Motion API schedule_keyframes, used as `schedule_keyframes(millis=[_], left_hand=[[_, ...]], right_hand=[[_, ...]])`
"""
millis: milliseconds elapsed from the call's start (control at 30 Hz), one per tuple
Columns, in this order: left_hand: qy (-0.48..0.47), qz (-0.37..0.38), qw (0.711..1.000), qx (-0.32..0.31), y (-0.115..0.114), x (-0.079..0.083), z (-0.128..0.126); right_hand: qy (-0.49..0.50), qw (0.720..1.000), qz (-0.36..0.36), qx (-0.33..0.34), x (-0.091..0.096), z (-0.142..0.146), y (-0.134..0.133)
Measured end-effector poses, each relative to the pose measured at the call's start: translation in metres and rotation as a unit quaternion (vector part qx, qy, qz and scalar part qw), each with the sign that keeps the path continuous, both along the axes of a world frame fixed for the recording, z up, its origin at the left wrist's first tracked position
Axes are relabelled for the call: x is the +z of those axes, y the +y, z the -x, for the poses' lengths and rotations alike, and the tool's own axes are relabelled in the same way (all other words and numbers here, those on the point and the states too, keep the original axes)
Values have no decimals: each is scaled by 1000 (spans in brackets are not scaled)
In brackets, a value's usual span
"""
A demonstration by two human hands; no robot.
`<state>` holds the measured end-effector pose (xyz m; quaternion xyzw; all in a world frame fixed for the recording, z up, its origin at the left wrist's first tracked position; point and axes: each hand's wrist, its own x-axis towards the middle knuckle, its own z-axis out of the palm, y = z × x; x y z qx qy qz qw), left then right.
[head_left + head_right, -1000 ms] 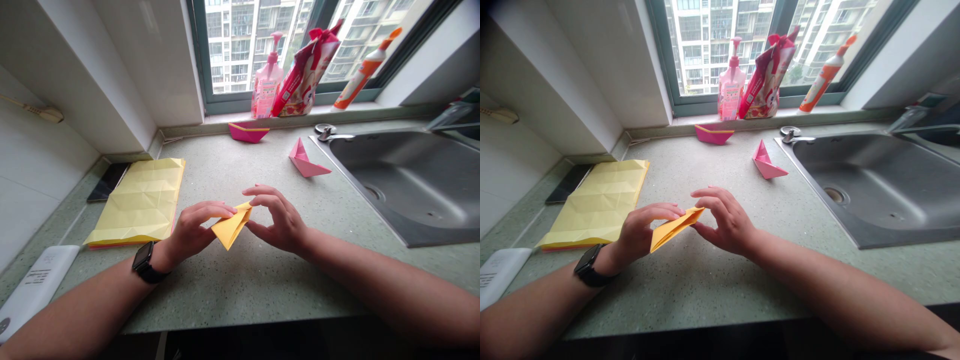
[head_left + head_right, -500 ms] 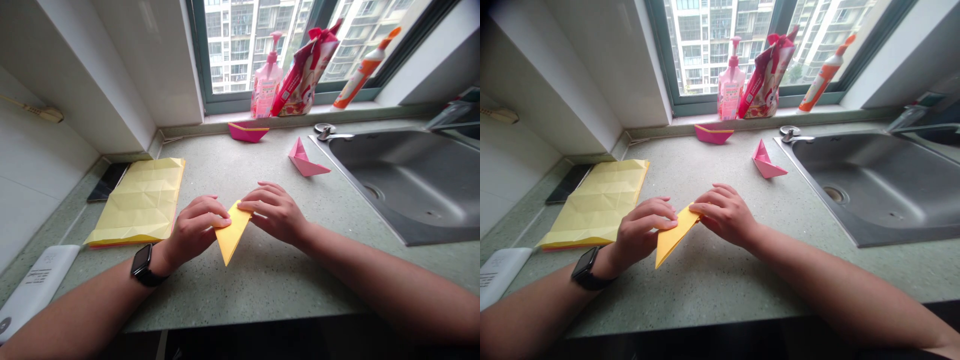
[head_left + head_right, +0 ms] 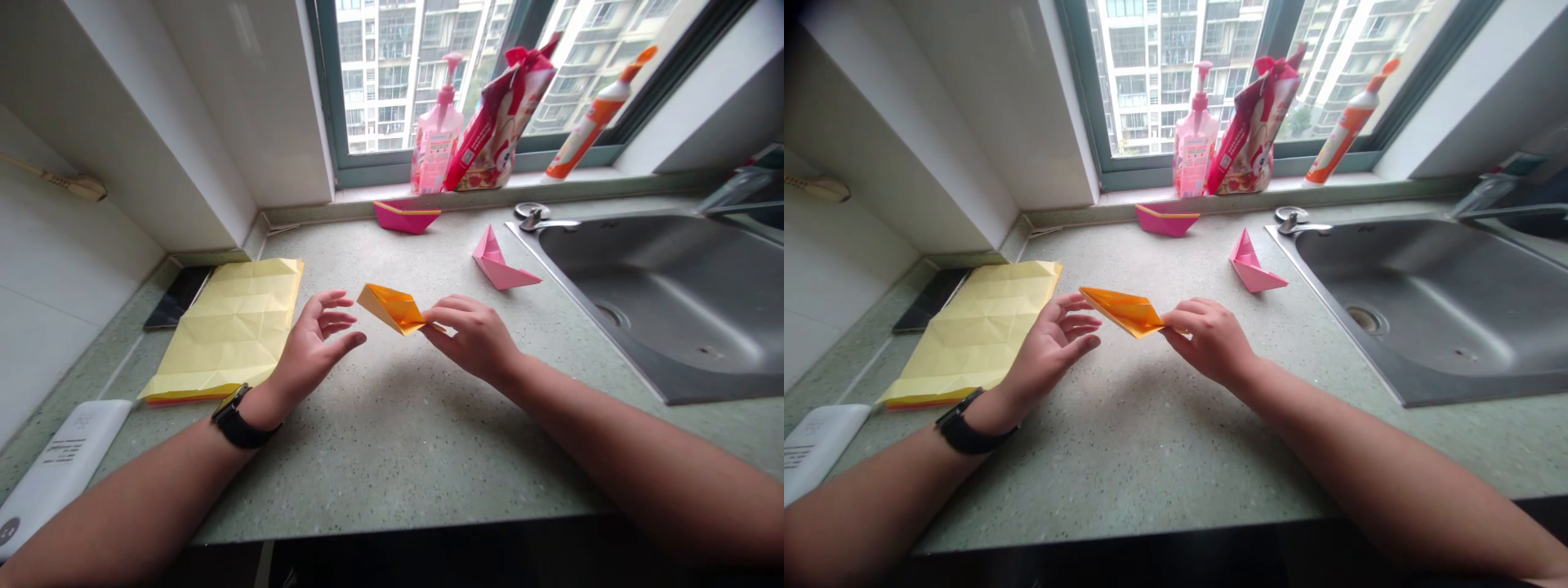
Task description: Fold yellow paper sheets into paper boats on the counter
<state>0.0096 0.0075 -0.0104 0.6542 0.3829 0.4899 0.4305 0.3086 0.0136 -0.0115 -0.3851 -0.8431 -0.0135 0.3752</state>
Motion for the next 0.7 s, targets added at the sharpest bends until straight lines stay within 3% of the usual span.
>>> schedule_keyframes(millis=[67, 167, 267, 367, 467, 700], left_hand=[[-16, 71, 996, -45, 0, -5, -2], [-24, 121, 988, -96, -4, -8, -7], [-13, 114, 989, -96, -8, -7, -11], [13, 69, 996, -52, -8, -6, -12], [19, 51, 998, -37, -7, -5, -10], [21, 110, 980, -162, -12, -2, -14]], right_hand=[[0, 1000, 6, -25, 0, 6, -4], [-27, 999, 11, -35, 0, 20, -11], [-54, 998, 26, -17, -1, 32, -19], [-57, 997, 56, 18, 0, 38, -25], [-11, 992, 124, 25, 3, 38, -28], [129, 943, 301, 61, 6, 34, -17]])
